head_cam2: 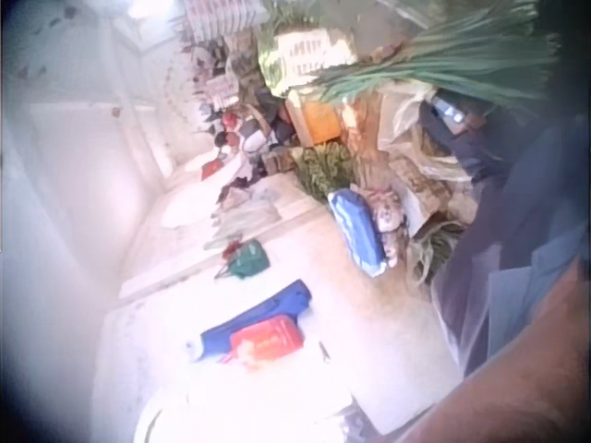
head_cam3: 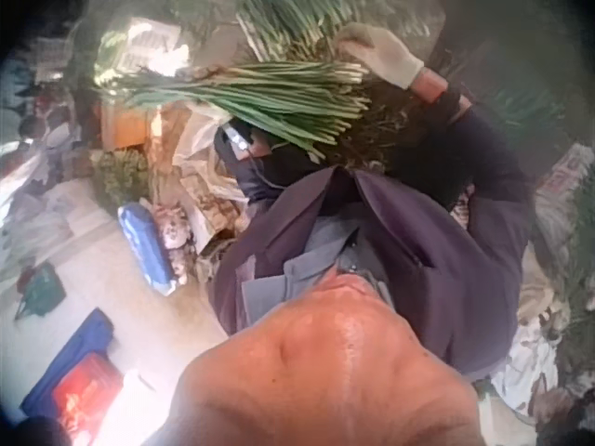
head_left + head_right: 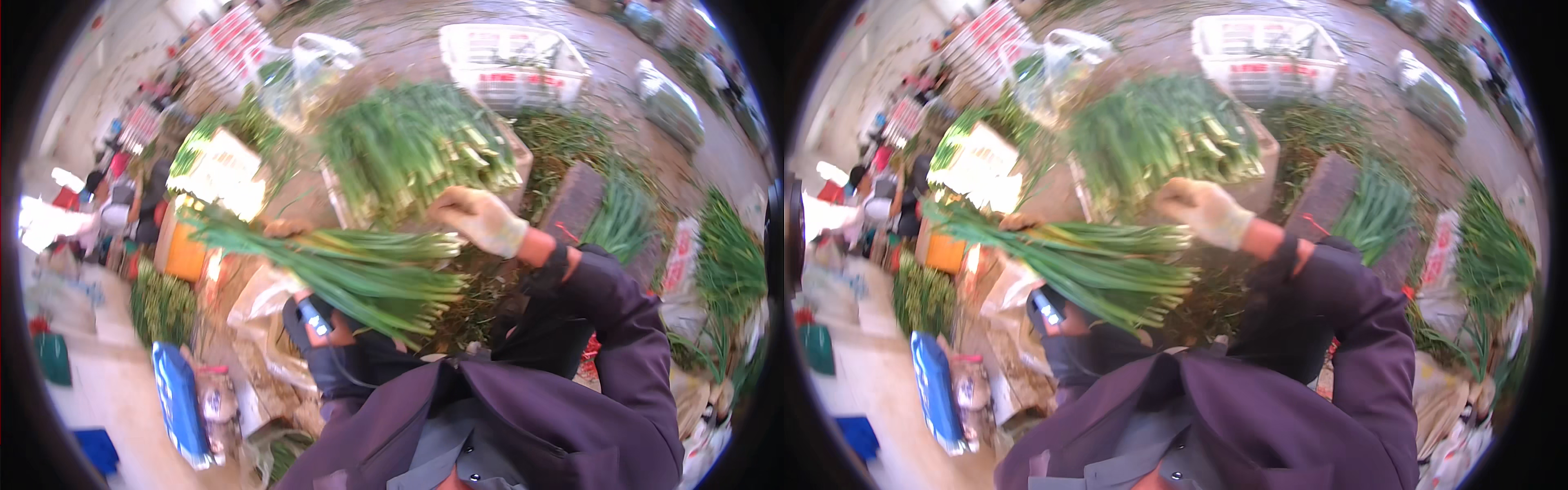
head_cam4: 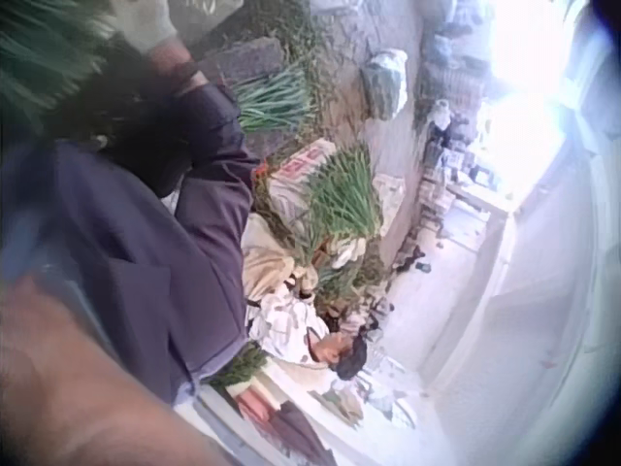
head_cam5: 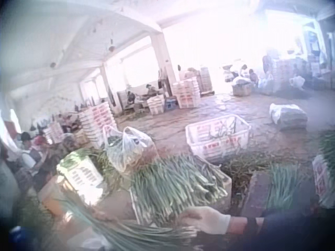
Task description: The person sorts green onions by hand, stripping away damaged outer layers and arranging the stalks before placing them into a plastic bag or a crate.
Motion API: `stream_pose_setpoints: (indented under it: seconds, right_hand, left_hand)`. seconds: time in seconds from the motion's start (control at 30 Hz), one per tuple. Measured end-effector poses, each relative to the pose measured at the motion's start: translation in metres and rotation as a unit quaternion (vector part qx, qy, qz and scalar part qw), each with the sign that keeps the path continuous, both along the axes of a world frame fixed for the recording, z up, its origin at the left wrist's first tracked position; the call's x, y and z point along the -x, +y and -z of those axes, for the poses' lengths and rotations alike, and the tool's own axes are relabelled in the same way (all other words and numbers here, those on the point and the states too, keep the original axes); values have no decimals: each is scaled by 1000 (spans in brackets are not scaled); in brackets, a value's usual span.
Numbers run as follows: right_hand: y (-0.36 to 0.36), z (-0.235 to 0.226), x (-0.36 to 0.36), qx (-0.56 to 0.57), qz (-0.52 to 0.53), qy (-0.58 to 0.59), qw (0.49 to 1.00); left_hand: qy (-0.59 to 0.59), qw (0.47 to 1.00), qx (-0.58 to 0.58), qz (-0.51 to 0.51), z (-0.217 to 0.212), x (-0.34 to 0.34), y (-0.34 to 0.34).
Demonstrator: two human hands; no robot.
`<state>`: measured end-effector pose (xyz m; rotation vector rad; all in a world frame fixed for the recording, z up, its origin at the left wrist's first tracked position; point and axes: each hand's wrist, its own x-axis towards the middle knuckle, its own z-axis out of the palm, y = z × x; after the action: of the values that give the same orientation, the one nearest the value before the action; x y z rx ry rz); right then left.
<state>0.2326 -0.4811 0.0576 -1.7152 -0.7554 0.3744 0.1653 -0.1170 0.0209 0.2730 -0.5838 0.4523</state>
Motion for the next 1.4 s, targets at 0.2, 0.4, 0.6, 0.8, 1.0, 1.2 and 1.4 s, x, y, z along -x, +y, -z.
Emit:
stream_pose_setpoints:
  seconds: [0.2,0.4,0.6,0.8,1.0,1.2,1.4]
  right_hand:
    - [73,-20,40,116,-14,-247,962]
    - [88,6,24,-1,14,-90,996]
    - [108,-7,35,40,3,-235,971]
    - [161,-7,49,74,31,-335,939]
    - [150,-39,36,0,-17,51,999]
    - [111,-17,4,-231,-16,232,945]
    - [178,-9,52,127,-23,-244,961]
  left_hand:
    - [47,997,26,57,3,8,-3]
    - [55,997,-46,7,3,9,-15]
    - [75,996,43,-18,29,1,7]
    - [144,988,-15,-56,51,6,5]
    - [210,975,-69,-5,52,21,32]
    - [192,981,17,-36,41,26,18]
    - [208,978,-16,-22,56,22,21]
